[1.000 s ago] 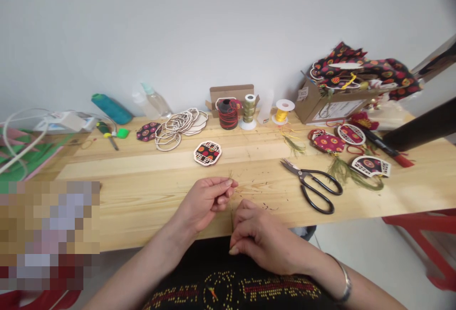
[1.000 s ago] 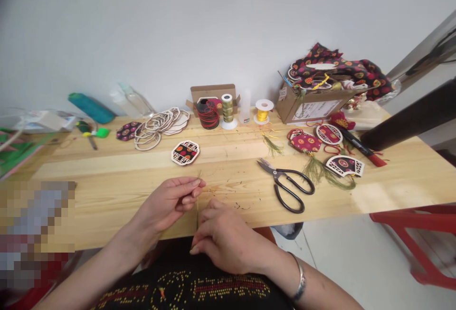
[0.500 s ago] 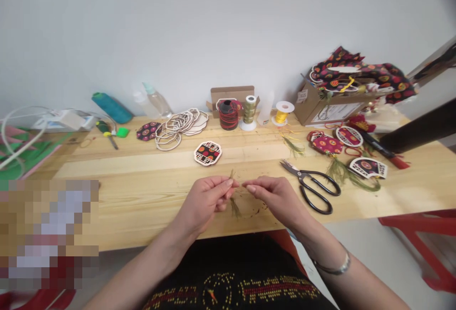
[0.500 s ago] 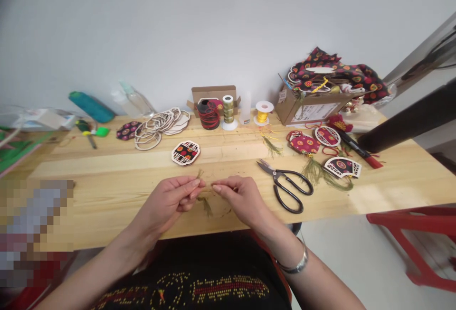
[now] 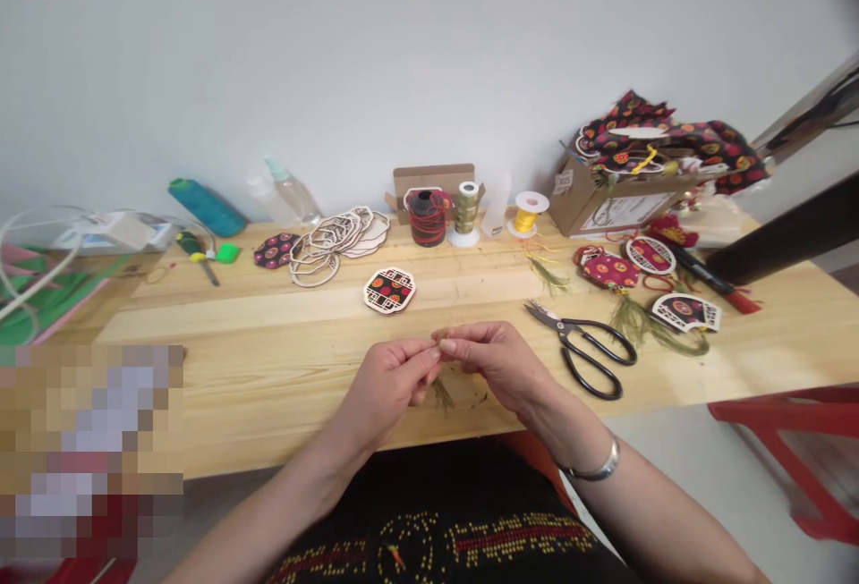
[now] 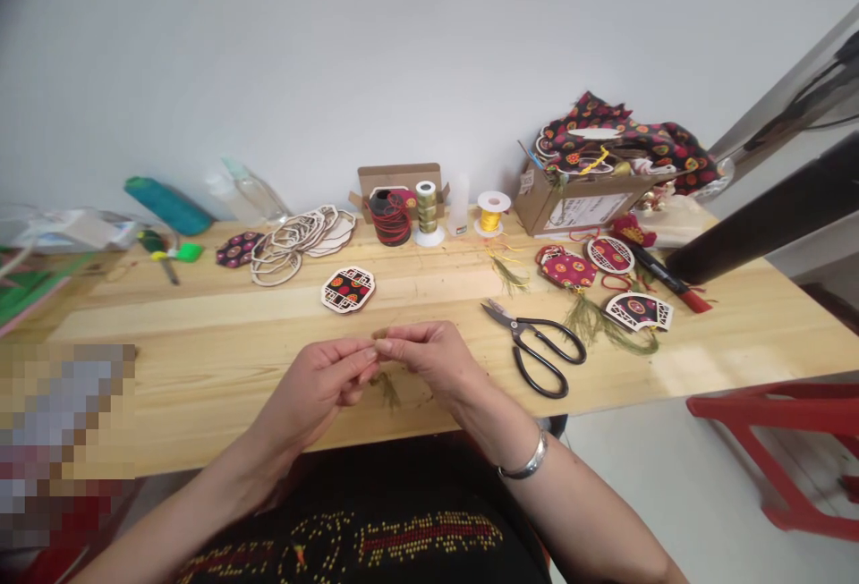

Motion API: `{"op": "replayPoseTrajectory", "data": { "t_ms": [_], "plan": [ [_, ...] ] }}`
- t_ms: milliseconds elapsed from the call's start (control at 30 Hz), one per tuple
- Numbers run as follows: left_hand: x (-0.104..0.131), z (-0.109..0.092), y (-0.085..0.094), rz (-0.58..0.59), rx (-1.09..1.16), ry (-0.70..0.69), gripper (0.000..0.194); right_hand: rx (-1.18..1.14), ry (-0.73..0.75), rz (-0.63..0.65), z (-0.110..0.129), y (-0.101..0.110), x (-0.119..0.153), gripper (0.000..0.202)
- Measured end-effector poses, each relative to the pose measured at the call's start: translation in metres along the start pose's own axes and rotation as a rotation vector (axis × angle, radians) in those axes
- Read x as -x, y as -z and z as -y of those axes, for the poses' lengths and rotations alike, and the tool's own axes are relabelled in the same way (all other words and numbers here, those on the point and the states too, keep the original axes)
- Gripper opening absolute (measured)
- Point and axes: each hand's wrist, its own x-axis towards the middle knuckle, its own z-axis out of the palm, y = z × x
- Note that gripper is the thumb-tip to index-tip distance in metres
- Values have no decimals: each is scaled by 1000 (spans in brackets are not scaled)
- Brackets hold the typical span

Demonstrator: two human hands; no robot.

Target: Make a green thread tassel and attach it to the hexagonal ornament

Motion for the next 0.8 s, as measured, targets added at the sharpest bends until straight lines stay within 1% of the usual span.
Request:
{"op": "replayPoseTrajectory", "data": {
  "t_ms": [200,300,367,467,600,667,800],
  "plan": [
    [1,2,0,12,-13,-3,28,-33,37,22,0,-1,-2,18],
    [2,2,-1,0,-2,0,28,-39,62,45,-1,-1,-3,21],
    [2,2,-2,-10,15,-6,26,-34,71,38,-1,-2,-3,23],
    [2,2,-4,-26,111,-2,23,-27,80,13,0,-4,-3,27],
    [0,1,-6,-49,272,82,22,-22,109,9,2,-5,-2,28],
    [0,0,-6,-67,313,115,22,-22,127,17,1,-6,-2,26],
    [-1,0,-6,-90,328,133,23,8,148,15,-3,-6,-6,23]
  ]
}}
